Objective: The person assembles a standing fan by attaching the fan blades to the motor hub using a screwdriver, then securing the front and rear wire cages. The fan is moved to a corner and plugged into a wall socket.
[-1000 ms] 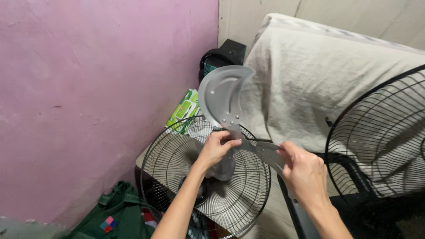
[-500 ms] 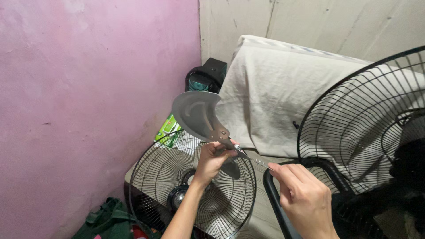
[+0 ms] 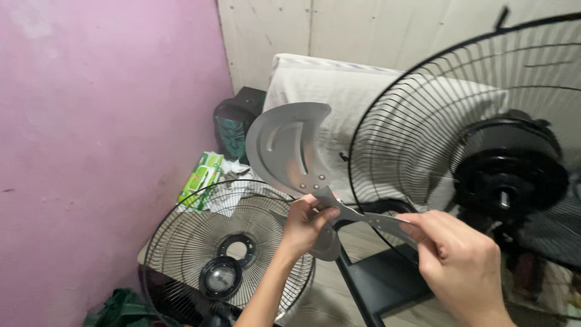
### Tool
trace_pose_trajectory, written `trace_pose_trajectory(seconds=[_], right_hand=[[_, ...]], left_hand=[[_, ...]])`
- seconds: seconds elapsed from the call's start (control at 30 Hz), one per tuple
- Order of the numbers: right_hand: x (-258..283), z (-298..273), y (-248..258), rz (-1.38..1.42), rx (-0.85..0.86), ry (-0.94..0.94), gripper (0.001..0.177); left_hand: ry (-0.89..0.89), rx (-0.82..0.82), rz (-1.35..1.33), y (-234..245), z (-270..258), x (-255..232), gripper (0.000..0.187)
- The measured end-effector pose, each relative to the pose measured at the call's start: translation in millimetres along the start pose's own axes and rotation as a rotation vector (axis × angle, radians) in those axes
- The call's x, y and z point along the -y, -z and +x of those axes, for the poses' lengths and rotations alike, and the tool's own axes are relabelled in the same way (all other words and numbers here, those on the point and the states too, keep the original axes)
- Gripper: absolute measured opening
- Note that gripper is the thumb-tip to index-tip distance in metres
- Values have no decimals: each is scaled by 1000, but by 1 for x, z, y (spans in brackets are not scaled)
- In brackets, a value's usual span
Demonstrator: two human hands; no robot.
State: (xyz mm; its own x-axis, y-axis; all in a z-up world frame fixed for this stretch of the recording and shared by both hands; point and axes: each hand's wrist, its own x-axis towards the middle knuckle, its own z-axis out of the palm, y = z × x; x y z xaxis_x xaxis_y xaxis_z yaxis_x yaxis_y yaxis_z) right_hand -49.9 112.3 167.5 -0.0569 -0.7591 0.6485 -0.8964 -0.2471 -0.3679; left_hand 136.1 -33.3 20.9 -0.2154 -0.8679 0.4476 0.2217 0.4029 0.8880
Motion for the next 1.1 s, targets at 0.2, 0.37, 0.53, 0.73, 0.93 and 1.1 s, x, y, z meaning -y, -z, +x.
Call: trace_pose_trajectory(seconds=[0.2, 0.37, 0.53, 0.73, 0.93, 1.1], right_hand=[[-34, -10, 40, 105, -34, -51, 17], [-60, -18, 70, 62, -88, -136, 12], [-92, -34, 94, 11, -170, -74, 14], [-132, -63, 102, 200, -192, -244, 12], [-167, -84, 102, 223, -261, -317, 10], [-195, -111, 106, 179, -325, -334, 9]], left_hand=[[45, 4, -23, -53, -4, -10, 21], [73, -1, 8, -97, -10, -17, 18], [19, 34, -7, -137, -18, -18, 23], [79, 27, 188, -163, -28, -18, 29], [169, 43, 112, -178, -30, -13, 16], [142, 90, 76, -185, -28, -7, 14]])
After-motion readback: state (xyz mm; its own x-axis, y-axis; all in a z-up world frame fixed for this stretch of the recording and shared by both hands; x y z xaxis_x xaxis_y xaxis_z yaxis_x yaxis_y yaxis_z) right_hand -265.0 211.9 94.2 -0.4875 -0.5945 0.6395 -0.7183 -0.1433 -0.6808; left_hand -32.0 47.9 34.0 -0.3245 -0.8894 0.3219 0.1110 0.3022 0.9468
